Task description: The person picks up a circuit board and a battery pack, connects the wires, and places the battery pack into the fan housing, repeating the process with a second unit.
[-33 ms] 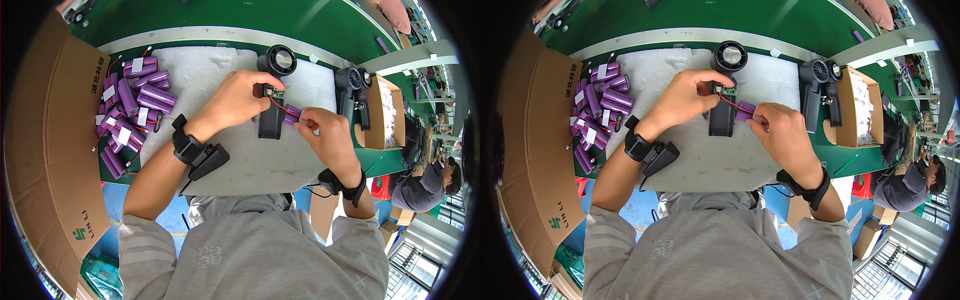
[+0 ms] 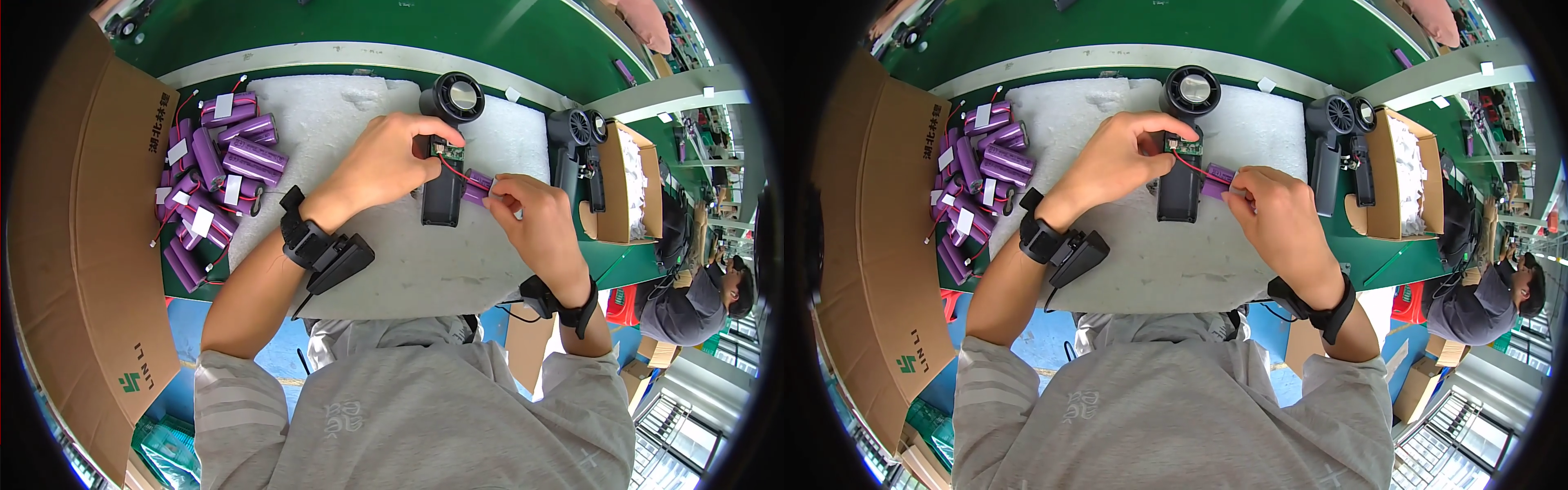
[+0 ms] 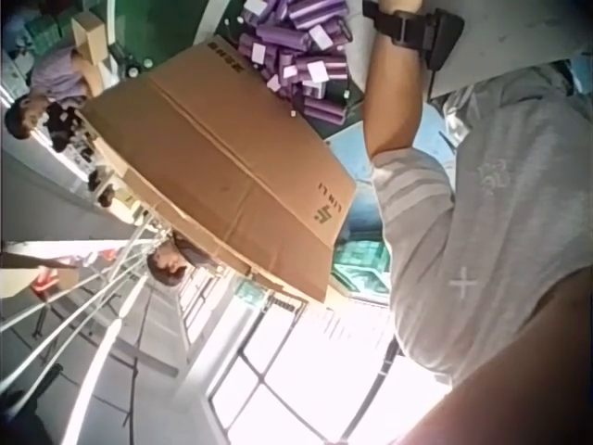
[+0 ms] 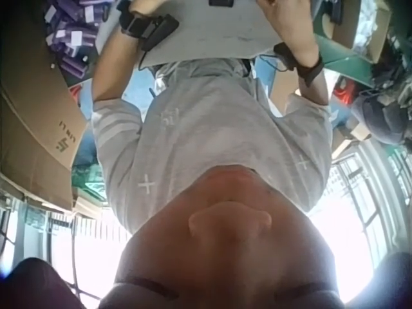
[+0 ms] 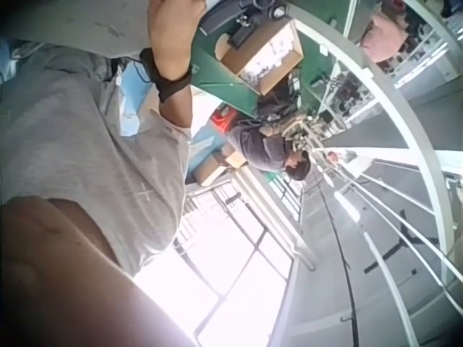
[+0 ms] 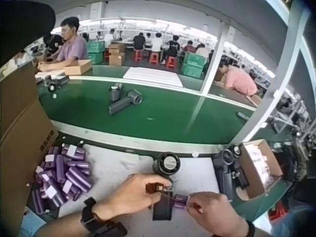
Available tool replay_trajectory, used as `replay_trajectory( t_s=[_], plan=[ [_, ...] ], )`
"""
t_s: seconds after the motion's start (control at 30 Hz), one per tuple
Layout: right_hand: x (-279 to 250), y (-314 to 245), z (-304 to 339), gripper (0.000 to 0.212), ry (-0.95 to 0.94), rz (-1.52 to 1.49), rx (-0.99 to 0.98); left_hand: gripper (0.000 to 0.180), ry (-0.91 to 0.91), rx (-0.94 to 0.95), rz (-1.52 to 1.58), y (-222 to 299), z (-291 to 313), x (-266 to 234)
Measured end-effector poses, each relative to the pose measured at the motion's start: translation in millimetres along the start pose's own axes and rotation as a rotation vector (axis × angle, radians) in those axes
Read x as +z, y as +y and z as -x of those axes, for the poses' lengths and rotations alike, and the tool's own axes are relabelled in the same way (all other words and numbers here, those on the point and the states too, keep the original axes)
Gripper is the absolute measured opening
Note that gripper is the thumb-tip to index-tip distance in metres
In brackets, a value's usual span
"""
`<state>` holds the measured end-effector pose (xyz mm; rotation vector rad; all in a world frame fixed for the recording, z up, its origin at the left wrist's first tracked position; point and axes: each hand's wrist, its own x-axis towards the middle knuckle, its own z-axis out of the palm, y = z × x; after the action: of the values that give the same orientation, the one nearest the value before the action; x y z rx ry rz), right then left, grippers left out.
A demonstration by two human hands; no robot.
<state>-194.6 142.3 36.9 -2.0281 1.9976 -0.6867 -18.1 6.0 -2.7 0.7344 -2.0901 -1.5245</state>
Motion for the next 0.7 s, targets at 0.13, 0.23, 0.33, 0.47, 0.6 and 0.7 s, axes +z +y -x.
replay_trajectory(
  t_s=[0.13, 0.23, 0.33, 0.47, 0.6, 0.7],
  plan=[
    [0, 1, 1, 0.007, -0.014, -0.040, 0.002, 0.032, -0.022, -0.015, -0.010, 1, 0, -2],
    [-1, 6, -1, 0.006, -0.068, -0.066, 0.011, 0.032, -0.015, -0.024, 0.006, 2, 0, -2],
    [0, 17, 0, 0.008, -0.069, -0.040, -0.059, 0.033, -0.020, -0.035, 0.000, 2, -1, -2],
    [-30, 31, -2, 0.006, -0.038, -0.047, 0.073, 0.033, -0.020, -0.063, 0.003, 3, -1, -3],
    [-120, 102, 9, 0.019, 0.275, 0.373, 0.392, 0.032, -0.009, -0.079, 0.003, 5, 2, -4],
    [-145, 119, 16, 0.024, 0.373, 0.430, 0.492, 0.031, -0.012, -0.083, 0.006, 8, -2, 0]
  ],
)
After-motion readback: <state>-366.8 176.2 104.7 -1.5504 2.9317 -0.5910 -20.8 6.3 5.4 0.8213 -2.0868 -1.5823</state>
